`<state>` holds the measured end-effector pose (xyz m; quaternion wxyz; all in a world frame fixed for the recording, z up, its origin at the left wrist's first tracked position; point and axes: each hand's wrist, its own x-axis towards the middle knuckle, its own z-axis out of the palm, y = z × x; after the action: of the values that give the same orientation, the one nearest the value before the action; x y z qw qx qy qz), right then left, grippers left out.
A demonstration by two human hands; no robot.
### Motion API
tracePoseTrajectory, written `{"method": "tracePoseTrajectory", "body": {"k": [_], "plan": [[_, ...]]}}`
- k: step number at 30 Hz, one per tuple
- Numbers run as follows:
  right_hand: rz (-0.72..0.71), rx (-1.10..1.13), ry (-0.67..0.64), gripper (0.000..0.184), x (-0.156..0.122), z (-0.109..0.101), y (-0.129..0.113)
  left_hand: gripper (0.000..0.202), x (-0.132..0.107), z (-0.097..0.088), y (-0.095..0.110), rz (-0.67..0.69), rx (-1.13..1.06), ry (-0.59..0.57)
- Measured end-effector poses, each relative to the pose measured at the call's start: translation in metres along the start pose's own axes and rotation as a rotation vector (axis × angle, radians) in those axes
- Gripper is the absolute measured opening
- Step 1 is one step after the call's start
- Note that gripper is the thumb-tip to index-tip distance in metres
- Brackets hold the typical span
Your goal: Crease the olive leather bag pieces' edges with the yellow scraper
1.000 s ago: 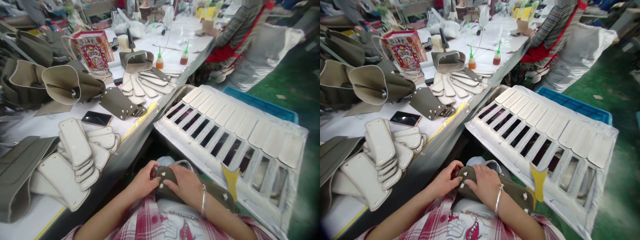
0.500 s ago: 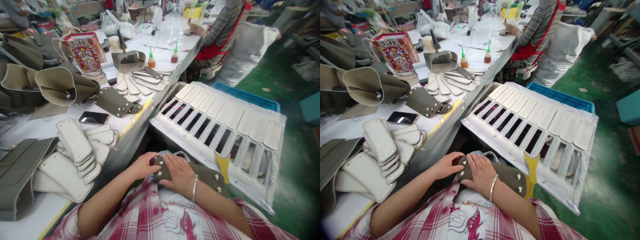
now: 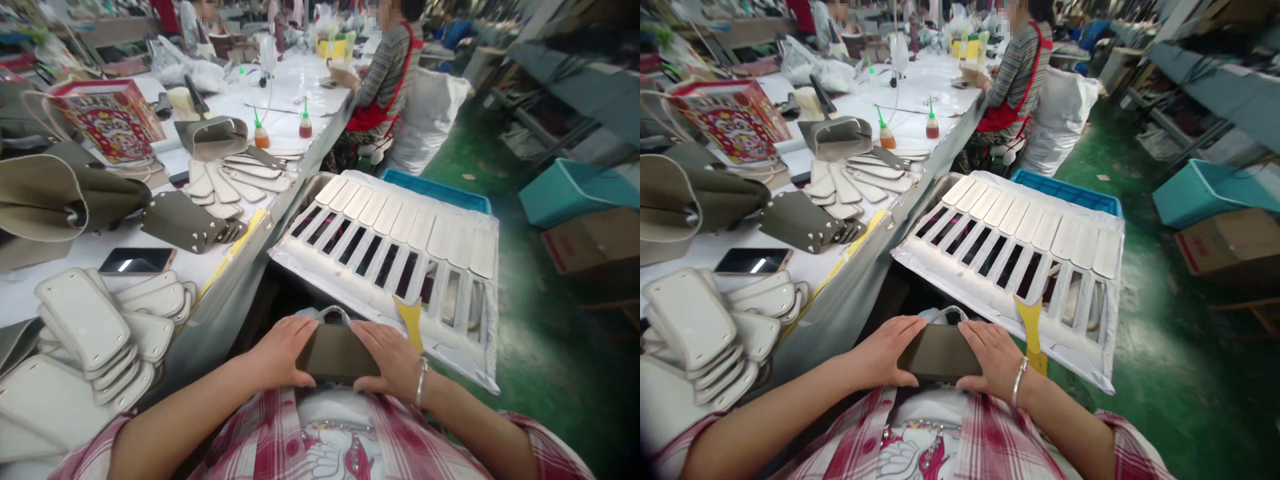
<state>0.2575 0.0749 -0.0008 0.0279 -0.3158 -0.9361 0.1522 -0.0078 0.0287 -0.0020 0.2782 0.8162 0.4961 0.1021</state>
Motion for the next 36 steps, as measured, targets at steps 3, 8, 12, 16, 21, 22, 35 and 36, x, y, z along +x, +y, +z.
{"method": "tracePoseTrajectory", "body": {"k": [3, 8, 12, 16, 21, 22, 35, 36], "plan": [[0.038, 0.024, -0.013, 0.083, 0.004, -0.001, -0.003, 0.088, 0.003, 0.005, -0.001, -0.005, -0.017, 0.031], [0.086, 0.087, -0.018, 0.076, 0.008, -0.002, -0.002, 0.076, 0.004, 0.007, -0.002, -0.025, -0.004, 0.089], [0.071, 0.09, -0.021, 0.076, 0.007, 0.002, 0.002, 0.073, 0.009, 0.003, 0.006, -0.063, 0.075, 0.031], [0.074, 0.018, -0.031, 0.083, 0.004, 0.006, 0.0, 0.073, 0.018, 0.009, 0.023, -0.05, 0.291, -0.032], [0.07, -0.039, -0.04, 0.088, 0.002, 0.009, -0.005, 0.074, 0.027, 0.029, 0.035, 0.077, 0.407, -0.064], [0.064, -0.046, -0.037, 0.089, 0.002, 0.01, -0.005, 0.074, 0.027, 0.031, 0.035, 0.076, 0.412, -0.065], [0.01, -0.112, -0.018, 0.098, -0.004, 0.01, -0.013, 0.086, 0.018, 0.022, 0.046, 0.116, 0.417, 0.008], [0.018, -0.07, -0.029, 0.096, -0.001, 0.004, -0.014, 0.09, 0.016, 0.017, 0.044, 0.151, 0.353, -0.004]]}}
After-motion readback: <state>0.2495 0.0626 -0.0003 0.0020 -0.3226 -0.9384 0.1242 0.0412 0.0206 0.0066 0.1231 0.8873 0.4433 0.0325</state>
